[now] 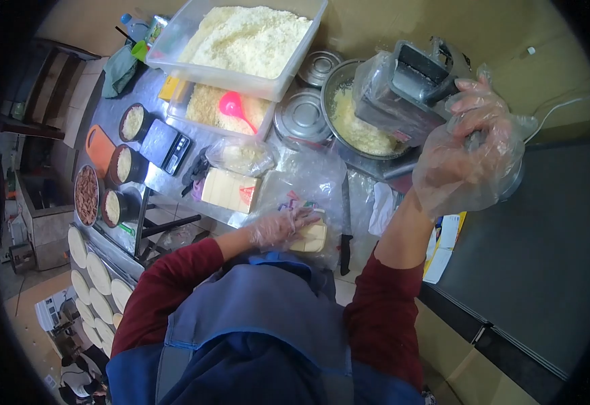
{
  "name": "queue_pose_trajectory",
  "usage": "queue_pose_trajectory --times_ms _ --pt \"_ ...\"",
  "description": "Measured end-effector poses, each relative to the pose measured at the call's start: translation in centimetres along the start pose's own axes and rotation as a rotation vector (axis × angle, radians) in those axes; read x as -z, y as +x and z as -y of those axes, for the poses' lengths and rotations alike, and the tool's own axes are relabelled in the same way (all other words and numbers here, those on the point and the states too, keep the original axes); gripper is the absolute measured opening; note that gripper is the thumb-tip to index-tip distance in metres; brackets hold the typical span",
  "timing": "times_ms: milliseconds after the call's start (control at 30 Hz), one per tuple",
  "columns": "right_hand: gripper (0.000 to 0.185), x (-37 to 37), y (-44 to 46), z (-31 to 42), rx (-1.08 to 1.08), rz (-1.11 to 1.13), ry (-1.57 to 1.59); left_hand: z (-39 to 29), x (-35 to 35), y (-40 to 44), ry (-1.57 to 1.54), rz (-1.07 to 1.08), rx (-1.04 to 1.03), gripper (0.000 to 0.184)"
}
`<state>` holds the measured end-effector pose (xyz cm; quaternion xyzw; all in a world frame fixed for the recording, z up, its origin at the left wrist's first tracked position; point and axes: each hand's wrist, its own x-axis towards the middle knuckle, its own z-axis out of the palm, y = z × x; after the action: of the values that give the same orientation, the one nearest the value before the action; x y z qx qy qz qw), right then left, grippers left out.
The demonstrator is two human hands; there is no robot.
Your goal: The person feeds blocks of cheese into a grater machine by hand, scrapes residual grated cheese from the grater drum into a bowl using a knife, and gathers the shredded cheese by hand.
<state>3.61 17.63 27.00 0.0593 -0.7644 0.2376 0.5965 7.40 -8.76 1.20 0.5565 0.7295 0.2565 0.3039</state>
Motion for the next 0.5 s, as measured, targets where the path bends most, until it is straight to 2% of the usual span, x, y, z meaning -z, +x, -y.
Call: queue_pose_trajectory --times_ms 100,167,233,267,333,367,433,500 --pt "0.071 0.0 -2.3 -0.7 -0.091 -0.024 0.091 1.1 0.2 0.9 -0.035 -0.003 -0.046 0.062" --pt "0.062 0.0 -3.2 -0.8 -0.030 -0.017 0.081 2.4 -0.1 1.8 -0.095 -0.026 -0.071 0.060" --pt "0.053 0.3 -3.6 -1.0 -0.011 0.014 0.094 3.5 0.3 2.6 -0.087 0.010 0.062 0.053" --pt "0.048 0.5 -3.8 -1.0 -0.015 0.043 0.109 4.0 0.5 2.8 -0.091 0.016 0.063 0.053" --pt "0.048 0.3 -3.9 -1.3 0.013 0.033 0.130 3.9 1.7 3.4 -0.024 0.154 0.080 0.053" --pt "0.047 0.3 -3.8 -1.4 0.046 0.022 0.155 3.4 2.0 3.6 -0.022 0.155 0.077 0.053" --pt "0.048 0.2 -3.7 -0.8 0.020 0.016 0.115 -0.5 4.6 3.7 0.171 0.306 0.184 0.058" --pt "0.048 0.0 -3.8 -0.7 -0.005 0.010 0.086 -1.1 3.5 3.5 0.188 0.246 0.154 0.060"
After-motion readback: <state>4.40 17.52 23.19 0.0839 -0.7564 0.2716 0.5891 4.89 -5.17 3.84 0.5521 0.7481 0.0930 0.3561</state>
